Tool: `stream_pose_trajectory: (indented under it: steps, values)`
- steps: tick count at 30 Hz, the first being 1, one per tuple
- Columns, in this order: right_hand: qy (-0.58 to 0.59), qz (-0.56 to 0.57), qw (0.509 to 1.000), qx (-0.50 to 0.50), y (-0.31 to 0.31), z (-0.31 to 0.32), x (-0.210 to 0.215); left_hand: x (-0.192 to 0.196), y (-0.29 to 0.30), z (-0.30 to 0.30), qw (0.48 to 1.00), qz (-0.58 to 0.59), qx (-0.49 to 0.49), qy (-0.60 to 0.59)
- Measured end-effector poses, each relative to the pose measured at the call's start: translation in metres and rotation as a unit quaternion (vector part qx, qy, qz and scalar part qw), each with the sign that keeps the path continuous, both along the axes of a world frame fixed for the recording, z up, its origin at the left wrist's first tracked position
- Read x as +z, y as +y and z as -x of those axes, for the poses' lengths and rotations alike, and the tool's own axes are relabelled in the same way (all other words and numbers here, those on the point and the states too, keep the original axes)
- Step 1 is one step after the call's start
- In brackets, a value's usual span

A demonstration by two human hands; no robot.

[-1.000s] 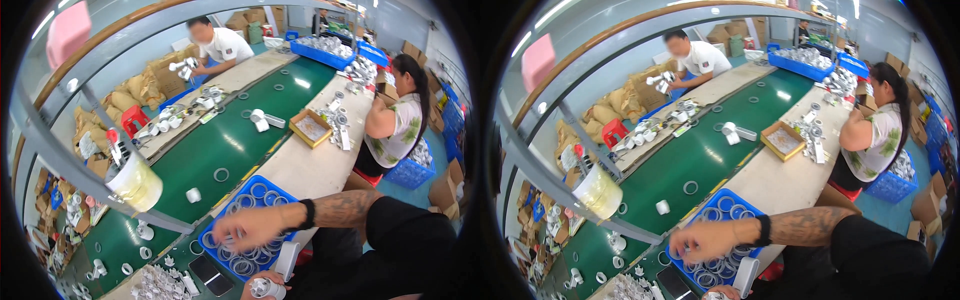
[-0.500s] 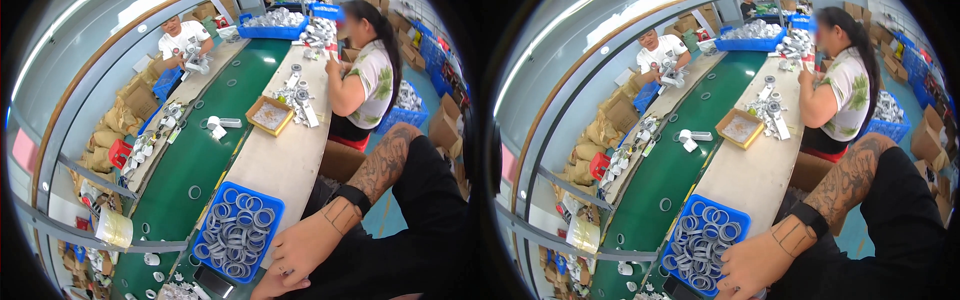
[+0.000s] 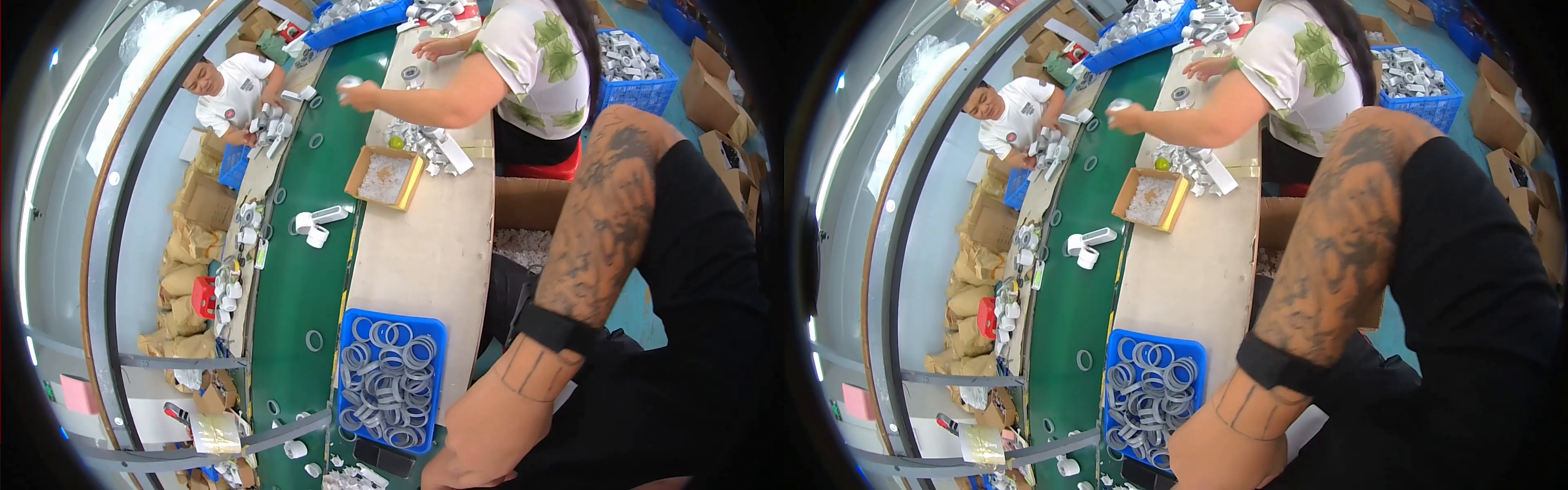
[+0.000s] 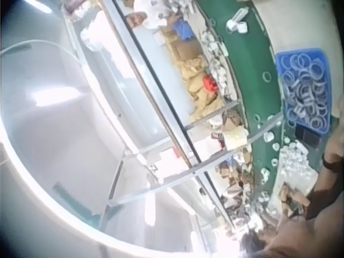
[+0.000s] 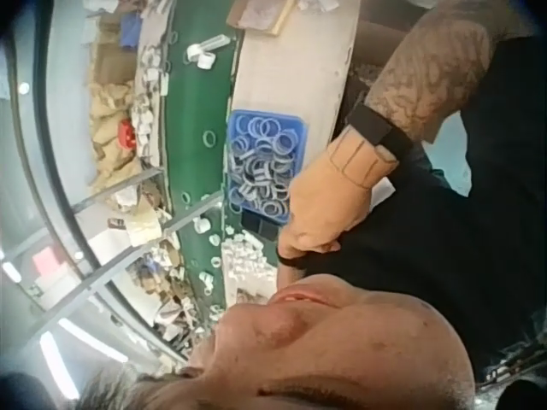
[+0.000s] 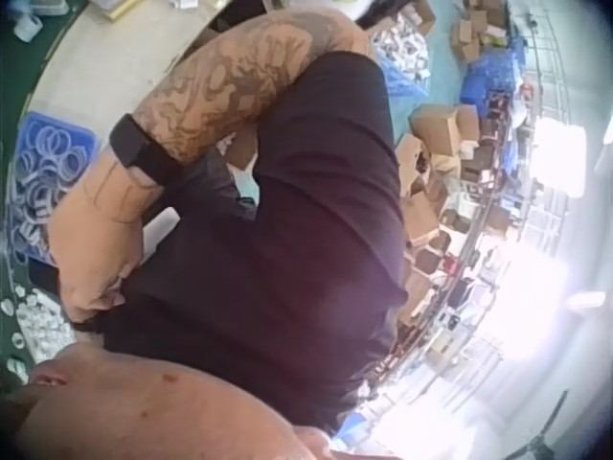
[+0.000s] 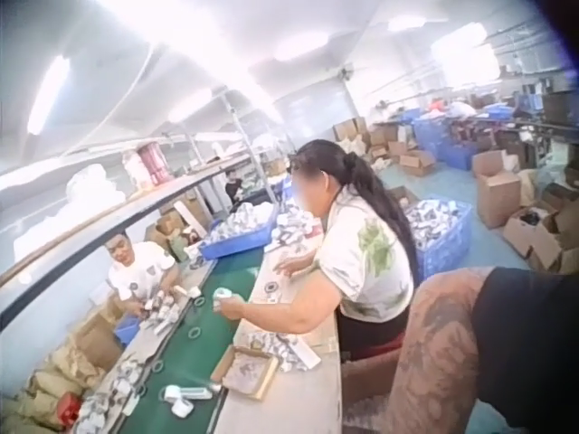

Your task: The recorder is assembling small plastic and metal components at an industrial assembly line station.

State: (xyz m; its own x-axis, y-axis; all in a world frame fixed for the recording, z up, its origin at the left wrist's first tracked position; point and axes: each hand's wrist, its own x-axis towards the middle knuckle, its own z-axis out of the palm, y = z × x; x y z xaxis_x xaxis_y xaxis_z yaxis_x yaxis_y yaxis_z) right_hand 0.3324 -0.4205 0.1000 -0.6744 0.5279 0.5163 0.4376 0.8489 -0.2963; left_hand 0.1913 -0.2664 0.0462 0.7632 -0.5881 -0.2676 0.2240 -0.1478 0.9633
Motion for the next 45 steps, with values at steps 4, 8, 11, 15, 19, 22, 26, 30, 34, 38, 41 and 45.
stream_pose_trajectory:
  steps: [4,8,11,15,19,22,26,30,34,38,41,45]
  values:
    - [-0.016,0.03,0.998,-0.055,-0.02,-0.016,0.018,0.008,-0.008,-0.006,1.0,0.004,-0.003,-0.006]
    - [-0.024,0.246,0.959,-0.138,-0.024,-0.055,0.047,0.011,0.001,-0.021,1.0,0.022,-0.008,-0.015]
    - [-0.06,0.168,0.946,-0.27,-0.034,-0.08,0.039,0.025,-0.001,-0.01,0.999,0.012,0.019,-0.037]
    - [0.015,0.099,0.845,-0.525,-0.084,-0.197,0.045,-0.004,0.082,0.039,0.963,0.099,0.144,0.206]
    - [0.317,0.444,0.633,-0.549,-0.129,-0.222,-0.088,0.001,0.126,0.031,0.871,0.164,0.462,-0.044]
    - [0.39,0.571,0.479,-0.541,-0.172,-0.192,-0.269,-0.026,0.212,-0.024,0.822,0.101,0.548,-0.118]
    - [0.583,0.537,0.202,-0.575,-0.192,-0.128,-0.441,-0.097,0.34,-0.056,0.731,0.004,0.682,-0.002]
    - [0.538,0.451,0.146,-0.697,-0.204,-0.083,-0.439,-0.128,0.379,-0.082,0.612,-0.229,0.756,0.036]
    - [0.375,0.457,0.177,-0.787,-0.191,-0.086,-0.394,-0.165,0.416,-0.068,0.602,-0.286,0.744,0.044]
    - [0.193,0.652,0.494,-0.542,-0.125,-0.152,-0.267,-0.153,0.409,-0.074,0.612,-0.229,0.753,0.081]
    - [0.146,0.558,0.699,-0.423,0.005,-0.182,-0.12,-0.106,0.386,-0.044,0.56,-0.237,0.794,0.026]
    - [0.081,0.363,0.849,-0.375,0.185,-0.202,-0.044,-0.058,0.317,0.011,0.617,-0.185,0.758,-0.101]
